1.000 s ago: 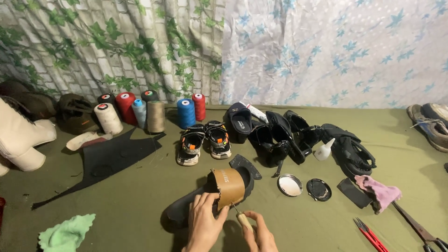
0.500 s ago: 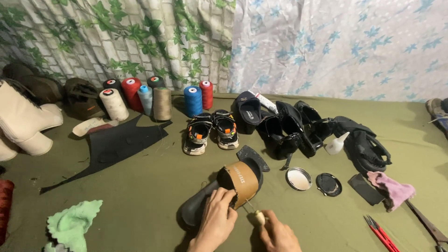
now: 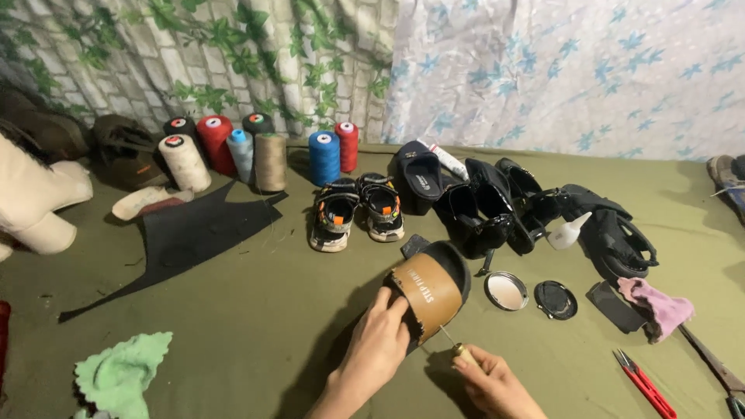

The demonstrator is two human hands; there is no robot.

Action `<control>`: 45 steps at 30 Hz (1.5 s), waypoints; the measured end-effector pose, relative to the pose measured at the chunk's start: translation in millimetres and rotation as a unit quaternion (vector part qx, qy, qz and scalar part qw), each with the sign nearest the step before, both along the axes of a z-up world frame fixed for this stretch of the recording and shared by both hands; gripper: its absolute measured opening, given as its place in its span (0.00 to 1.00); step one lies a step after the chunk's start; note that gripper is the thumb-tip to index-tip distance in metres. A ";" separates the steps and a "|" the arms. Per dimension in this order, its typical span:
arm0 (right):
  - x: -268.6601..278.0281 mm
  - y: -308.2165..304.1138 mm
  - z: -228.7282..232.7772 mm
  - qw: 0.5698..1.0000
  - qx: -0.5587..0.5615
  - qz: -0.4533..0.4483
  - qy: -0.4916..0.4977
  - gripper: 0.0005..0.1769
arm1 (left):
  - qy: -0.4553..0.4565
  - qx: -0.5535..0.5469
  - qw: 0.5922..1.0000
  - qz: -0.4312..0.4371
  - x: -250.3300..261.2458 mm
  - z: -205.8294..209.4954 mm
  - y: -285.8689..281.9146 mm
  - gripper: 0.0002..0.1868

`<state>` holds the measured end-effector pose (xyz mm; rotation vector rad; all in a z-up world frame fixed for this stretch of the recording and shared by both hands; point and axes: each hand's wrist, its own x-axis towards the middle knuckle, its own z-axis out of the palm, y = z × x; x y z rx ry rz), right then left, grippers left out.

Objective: Hand-stitching a leather strap onto a sandal using a stitching awl and thread.

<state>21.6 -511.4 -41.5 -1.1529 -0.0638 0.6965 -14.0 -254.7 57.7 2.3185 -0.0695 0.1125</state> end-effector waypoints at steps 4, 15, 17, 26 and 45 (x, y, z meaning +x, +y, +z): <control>7.7 -9.3 16.2 0.993 -0.097 0.028 0.057 0.14 | 0.036 0.029 0.998 -0.037 6.3 15.1 -2.1 0.04; 9.1 -4.4 18.0 0.990 -0.076 -0.011 0.118 0.10 | 0.041 0.013 0.999 -0.015 30.3 -15.5 -9.5 0.11; 4.4 -2.4 19.6 0.990 -0.077 -0.012 0.113 0.11 | 0.024 0.026 0.999 -0.024 32.7 -28.3 -10.7 0.09; 7.5 -13.8 38.1 0.992 -0.013 0.066 0.105 0.15 | 0.070 -0.029 0.996 -0.035 26.6 6.5 -3.8 0.12; 52.8 11.4 31.2 0.971 0.043 0.236 0.023 0.22 | 0.044 0.160 0.979 -0.119 31.2 95.8 9.2 0.22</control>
